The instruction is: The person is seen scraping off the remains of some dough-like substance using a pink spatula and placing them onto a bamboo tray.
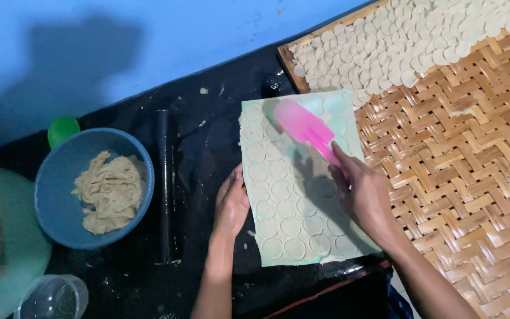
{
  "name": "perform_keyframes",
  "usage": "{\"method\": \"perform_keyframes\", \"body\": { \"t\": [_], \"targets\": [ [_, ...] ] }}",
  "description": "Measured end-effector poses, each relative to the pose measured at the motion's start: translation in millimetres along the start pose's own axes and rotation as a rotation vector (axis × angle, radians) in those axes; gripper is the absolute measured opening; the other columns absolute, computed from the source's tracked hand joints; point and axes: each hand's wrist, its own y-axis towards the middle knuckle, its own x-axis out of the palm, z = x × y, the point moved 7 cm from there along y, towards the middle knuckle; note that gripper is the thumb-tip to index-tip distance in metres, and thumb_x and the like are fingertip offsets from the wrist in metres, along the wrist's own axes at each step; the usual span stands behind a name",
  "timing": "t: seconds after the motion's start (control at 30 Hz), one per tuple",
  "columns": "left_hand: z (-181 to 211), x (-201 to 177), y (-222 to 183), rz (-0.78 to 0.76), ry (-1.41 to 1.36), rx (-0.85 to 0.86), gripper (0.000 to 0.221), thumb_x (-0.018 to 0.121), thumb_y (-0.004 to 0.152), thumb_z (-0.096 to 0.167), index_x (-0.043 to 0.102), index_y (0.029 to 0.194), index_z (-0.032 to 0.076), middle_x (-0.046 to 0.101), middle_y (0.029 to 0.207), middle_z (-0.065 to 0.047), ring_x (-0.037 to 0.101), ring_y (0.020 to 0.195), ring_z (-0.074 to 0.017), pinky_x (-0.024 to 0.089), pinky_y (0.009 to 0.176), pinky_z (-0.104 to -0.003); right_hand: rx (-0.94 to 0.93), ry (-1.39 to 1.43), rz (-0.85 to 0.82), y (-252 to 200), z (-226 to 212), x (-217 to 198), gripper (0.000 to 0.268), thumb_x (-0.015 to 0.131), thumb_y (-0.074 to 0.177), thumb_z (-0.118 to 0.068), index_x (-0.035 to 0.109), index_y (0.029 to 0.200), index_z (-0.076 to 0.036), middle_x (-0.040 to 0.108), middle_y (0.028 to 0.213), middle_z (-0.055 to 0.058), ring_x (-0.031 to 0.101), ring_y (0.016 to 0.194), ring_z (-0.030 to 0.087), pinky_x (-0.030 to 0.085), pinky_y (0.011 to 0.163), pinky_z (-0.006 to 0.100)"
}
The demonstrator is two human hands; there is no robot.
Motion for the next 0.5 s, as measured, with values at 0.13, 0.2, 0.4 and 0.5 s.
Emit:
{"method": "perform_keyframes", "body": {
  "t": [0.13,0.2,0.4,0.5],
  "targets": [
    [0,-4,-1,-0.023,-0.049,0.014,0.057,0.041,0.11,0.029,0.036,0.155,-0.005,0.049,0.154,-0.017,0.048,0.142,-0.0257,0.037,0.118,-0.04,-0.062,-0.002,-0.068,9,-35,9,0.048,0.063,0.096,-0.018,0.06,0.143,-0.009,0.07,0.087,0.02,0.066,0.061,0.035,0.052,0.058,0.048],
    [0,-2,0,-0.049,-0.069,0.005,0.057,0.041,0.11,0.028,0.036,0.155,-0.005,0.048,0.155,-0.017,0.047,0.143,-0.0255,0.036,0.119,-0.04,-0.047,-0.022,-0.068,14,-37,14,0.047,0.063,0.097,-0.018,0.058,0.144,-0.01,0.067,0.088,0.02,0.065,0.067,0.041,0.051,0.062,0.05],
    [0,0,1,-0.053,-0.073,0.003,0.057,0.042,0.11,0.028,0.034,0.156,-0.005,0.047,0.156,-0.017,0.046,0.144,-0.0257,0.035,0.12,-0.04,-0.018,-0.113,-0.109,17,-34,27,0.048,0.06,0.098,-0.021,0.057,0.144,-0.011,0.068,0.09,0.019,0.065,0.067,0.043,0.05,0.061,0.053],
    [0,-2,1,-0.025,-0.052,-0.004,0.056,0.042,0.11,0.026,0.035,0.155,-0.005,0.047,0.156,-0.018,0.046,0.144,-0.0253,0.035,0.12,-0.04,0.036,-0.181,-0.123,18,-37,28,0.046,0.057,0.101,-0.022,0.056,0.146,-0.013,0.067,0.089,0.02,0.065,0.066,0.043,0.05,0.062,0.053]
  ]
}}
